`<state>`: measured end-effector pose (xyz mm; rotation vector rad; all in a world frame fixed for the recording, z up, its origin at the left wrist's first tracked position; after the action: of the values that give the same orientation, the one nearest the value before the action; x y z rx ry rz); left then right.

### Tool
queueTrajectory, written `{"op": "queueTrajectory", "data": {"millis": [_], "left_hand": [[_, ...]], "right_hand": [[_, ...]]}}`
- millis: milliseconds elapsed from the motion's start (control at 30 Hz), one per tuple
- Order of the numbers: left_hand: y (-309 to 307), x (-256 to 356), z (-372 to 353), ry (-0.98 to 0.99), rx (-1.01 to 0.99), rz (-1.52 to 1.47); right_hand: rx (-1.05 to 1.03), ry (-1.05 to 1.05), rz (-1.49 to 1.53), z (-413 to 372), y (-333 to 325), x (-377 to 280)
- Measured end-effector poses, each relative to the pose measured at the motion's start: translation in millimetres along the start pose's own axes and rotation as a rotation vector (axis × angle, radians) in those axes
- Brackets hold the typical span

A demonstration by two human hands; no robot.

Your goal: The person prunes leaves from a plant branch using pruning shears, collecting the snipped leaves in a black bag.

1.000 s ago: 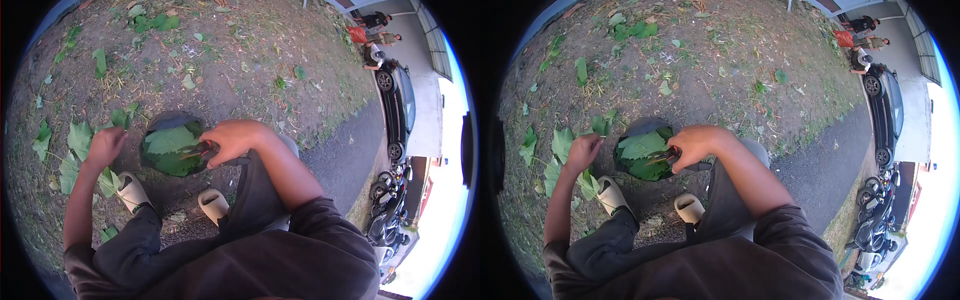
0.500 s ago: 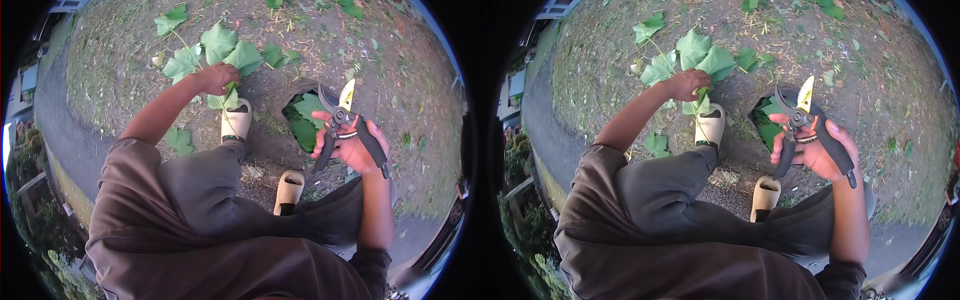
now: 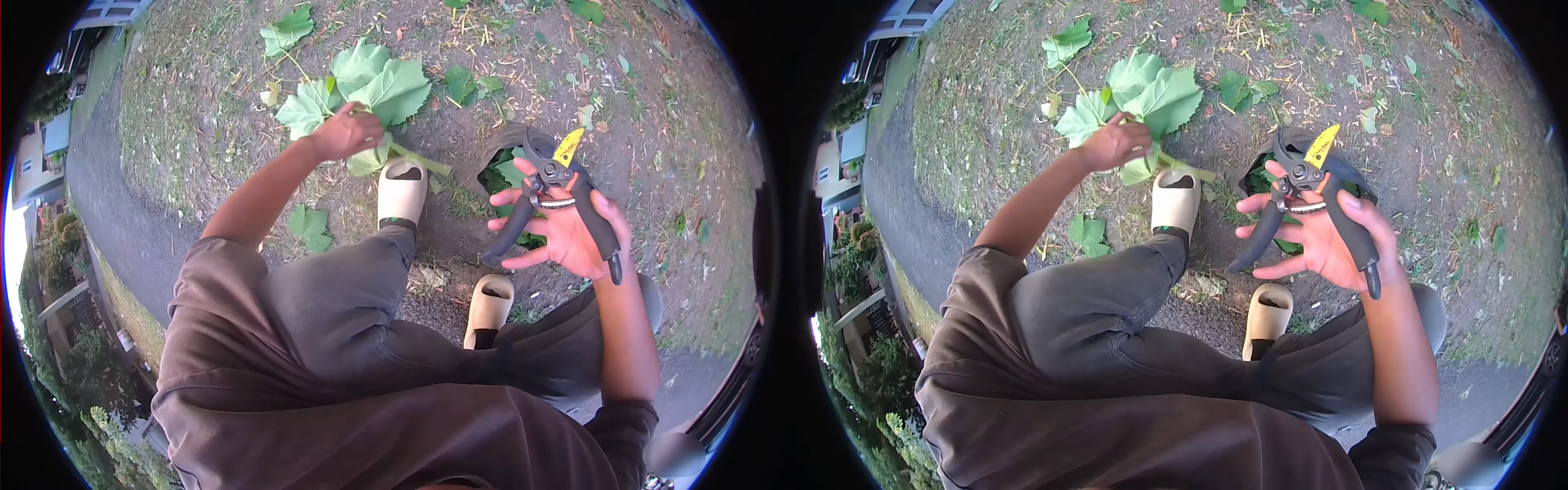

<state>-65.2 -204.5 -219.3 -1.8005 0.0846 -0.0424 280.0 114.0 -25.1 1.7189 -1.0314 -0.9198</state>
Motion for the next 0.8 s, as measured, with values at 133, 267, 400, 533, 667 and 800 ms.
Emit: {"op": "queueTrajectory", "data": {"millis": [133, 267, 400, 533, 667, 800], "left_hand": [[-64, -9, 43, -0.242, 0.136, -0.302], [-132, 4, 77, -0.338, 0.086, -0.453], [-179, 32, 101, -0.136, -0.036, -0.549], [-214, 61, 112, 0.103, -0.176, -0.811], [-199, 72, 122, 0.114, -0.381, -0.85], [-187, 79, 126, 0.098, -0.384, -0.947]], "right_hand": [[0.059, 0.024, -0.077, 4, -1, 2], [0.255, 0.162, -0.348, 1, -9, 11], [0.513, 0.074, -0.648, 0, -34, 53], [0.621, -0.078, -0.627, 2, -17, 82], [0.684, -0.125, -0.335, -1, -12, 89], [0.733, -0.134, -0.1, -4, -23, 79]]}}
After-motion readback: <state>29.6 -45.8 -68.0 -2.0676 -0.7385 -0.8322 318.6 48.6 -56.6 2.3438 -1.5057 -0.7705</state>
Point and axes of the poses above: each hand's wrist, its own z-axis towards the middle knuckle, its own y-axis out of the palm, x = y × z, the point moved 1 cm from there along z, towards the middle knuckle, and after that the axes turned 15 degrees about z, right-handed, at the moved point
